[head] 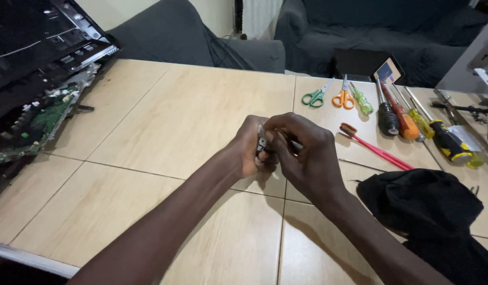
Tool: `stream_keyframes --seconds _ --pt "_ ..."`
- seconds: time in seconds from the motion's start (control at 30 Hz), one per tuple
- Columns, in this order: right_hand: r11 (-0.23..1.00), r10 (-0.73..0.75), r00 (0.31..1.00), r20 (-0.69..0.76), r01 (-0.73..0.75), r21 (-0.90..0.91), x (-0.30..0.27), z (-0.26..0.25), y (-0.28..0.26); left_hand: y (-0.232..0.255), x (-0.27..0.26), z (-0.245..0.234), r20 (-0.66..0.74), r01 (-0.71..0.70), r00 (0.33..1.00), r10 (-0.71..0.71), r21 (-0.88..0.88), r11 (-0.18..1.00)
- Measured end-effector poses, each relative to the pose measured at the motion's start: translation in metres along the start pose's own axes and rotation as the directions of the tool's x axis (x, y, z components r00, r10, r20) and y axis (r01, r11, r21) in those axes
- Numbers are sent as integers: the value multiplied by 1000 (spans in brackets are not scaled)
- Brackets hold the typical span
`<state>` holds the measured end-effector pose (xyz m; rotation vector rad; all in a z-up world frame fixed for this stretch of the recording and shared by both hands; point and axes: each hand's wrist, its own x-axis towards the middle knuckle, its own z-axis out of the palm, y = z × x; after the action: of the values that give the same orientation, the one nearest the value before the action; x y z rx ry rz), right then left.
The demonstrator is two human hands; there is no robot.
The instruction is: Cleaning a small electronic component using a toothbrush on a workbench with various tools present.
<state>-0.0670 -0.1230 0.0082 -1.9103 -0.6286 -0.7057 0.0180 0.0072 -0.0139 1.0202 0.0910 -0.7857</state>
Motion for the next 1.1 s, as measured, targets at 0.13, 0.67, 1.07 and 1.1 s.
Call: stream_keyframes --seconds 0.13,0.67,1.07,1.1 --pt "999 9 1000 10 -10 42 4 -4 1 3 -2 2 -12 17 1000 -17 -5 1000" --pt "996 7 999 47 -11 83 6 -7 5 2 -4 2 19 14 1000 -15 39 999" --pt "970 47 995 91 -68 233 8 -12 18 0 2 2 39 30 999 -33 78 996" --pt "985 19 989 147 -44 166 8 -12 17 -1 5 -3 2 43 999 -43 46 998"
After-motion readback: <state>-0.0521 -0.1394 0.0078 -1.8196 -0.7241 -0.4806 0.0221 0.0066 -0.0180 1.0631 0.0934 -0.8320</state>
